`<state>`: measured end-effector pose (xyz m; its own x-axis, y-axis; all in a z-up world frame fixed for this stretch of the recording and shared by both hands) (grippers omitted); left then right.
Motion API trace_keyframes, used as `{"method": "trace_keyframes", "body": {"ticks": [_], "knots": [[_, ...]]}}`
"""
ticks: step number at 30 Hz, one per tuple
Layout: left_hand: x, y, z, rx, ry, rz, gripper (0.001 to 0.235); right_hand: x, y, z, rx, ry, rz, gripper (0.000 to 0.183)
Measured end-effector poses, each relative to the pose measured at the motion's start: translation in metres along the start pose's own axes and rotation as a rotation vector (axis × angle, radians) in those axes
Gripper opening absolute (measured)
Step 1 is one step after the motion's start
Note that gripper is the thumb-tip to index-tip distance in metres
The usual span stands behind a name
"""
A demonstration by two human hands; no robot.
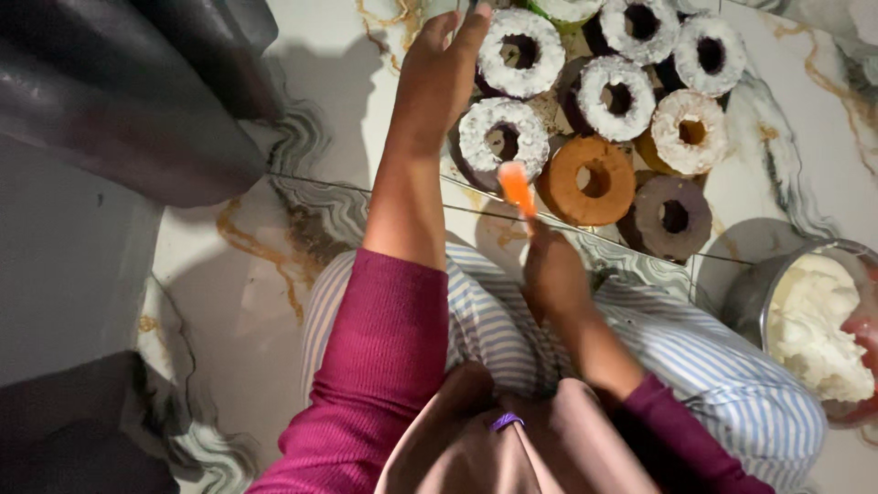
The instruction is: The person uses an orange spatula to spread white frosting onto ring-shaped donuts arranged on a metal tray. They rotate the donuts to apply frosting evenly and continue the process across multiple donuts.
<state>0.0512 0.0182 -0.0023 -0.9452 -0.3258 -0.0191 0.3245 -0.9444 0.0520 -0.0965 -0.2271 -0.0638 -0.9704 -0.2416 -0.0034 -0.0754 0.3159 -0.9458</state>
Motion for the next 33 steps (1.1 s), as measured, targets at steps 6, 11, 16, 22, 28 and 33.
{"method": "trace_keyframes", "body": {"ticks": [6,11,16,22,28,33], "knots": [[0.002,-0.004,-0.002,0.072,0.059,0.001,0.083,0.01,-0.001,-0.015,-0.172,-0.052,0.154,0.036],[-0.004,0.001,-0.001,0.008,0.031,0.019,0.082,0.009,-0.004,-0.01,-0.063,0.059,0.003,0.037],[-0.002,-0.004,-0.004,-0.001,0.033,0.029,0.08,0.008,-0.005,-0.026,-0.141,-0.183,0.194,0.036],[0.001,-0.007,-0.002,-0.073,-0.055,0.028,0.079,0.005,-0.02,-0.002,0.076,-0.073,-0.003,0.041],[0.001,0.002,0.003,0.155,0.151,-0.023,0.082,-0.013,-0.06,0.019,0.049,0.047,0.096,0.026],[0.001,-0.003,0.0,-0.084,0.025,0.015,0.084,-0.061,-0.05,0.024,0.109,-0.212,0.063,0.026]]}}
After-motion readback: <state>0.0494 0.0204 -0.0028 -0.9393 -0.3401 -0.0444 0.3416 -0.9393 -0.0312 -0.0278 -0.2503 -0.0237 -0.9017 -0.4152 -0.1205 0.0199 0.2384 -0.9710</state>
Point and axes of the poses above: each hand's wrist, its own x-axis away from the middle knuckle, its own y-axis out of the palm, z = x × y, the point moved 5 cm from there along -x, towards the middle knuckle, and after that the axes turned 8 degrees about x, right-handed, at the moved point
